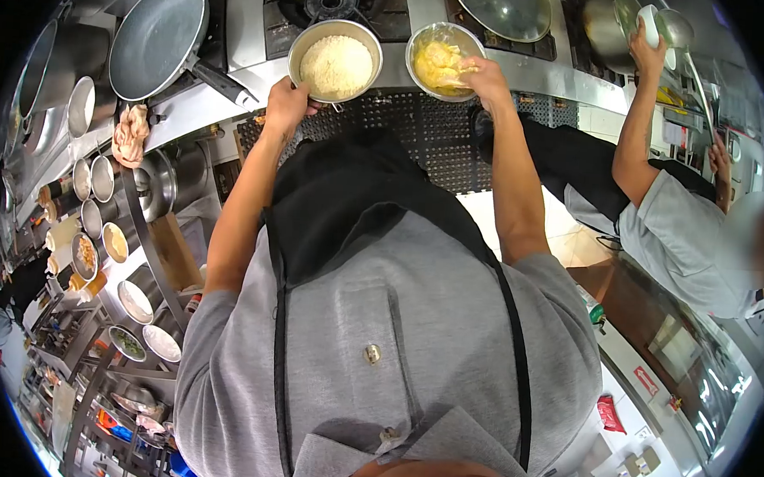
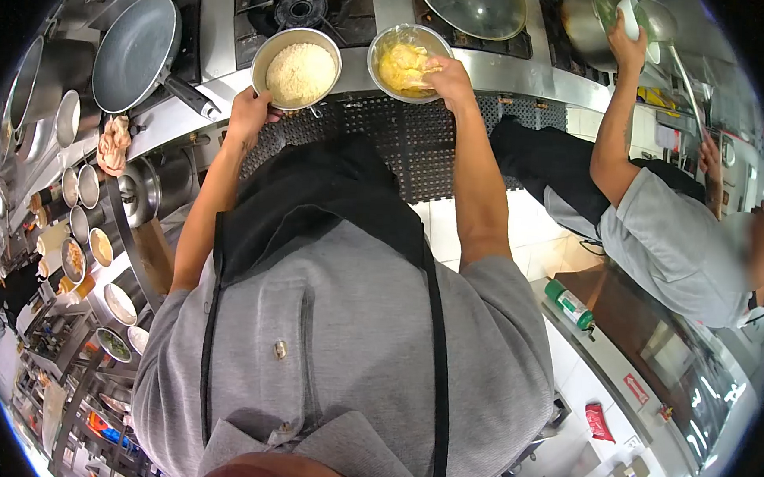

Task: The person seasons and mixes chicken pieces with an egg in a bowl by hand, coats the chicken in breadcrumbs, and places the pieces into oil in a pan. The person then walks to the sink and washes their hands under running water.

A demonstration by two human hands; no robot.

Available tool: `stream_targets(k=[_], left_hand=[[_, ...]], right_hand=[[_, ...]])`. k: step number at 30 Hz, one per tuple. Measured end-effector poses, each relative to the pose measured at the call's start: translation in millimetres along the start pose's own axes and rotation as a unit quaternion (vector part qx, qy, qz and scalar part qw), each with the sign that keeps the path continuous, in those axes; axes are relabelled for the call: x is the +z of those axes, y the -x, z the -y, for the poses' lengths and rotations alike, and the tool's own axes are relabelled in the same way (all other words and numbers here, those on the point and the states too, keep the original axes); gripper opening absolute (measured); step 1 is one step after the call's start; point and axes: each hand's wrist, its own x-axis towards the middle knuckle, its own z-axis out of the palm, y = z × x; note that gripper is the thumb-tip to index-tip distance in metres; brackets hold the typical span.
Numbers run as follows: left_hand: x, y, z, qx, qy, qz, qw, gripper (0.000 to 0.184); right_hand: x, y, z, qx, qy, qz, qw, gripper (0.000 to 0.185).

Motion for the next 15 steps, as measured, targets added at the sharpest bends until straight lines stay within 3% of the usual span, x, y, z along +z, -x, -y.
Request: stream_targets(k=[4,6,15], left_hand=[[-1,2,-3,-0.003,0.018,0.015,1.0,0.024],[-2,3,-2,-0.012,0.029,0.016,0.999,0.024],[-3,1,-1,0.0,0.044,0.026,0.999,0.024]], right_hand=[[-6,-11,-12,0.028,-0.085,0.02,0.996,0.024],[-14,-5,-5,0.04,-0.203,0.026,0.978,0.023],[-13,31,100,-0.054,-0.153,0.023,0.986,0.019]])
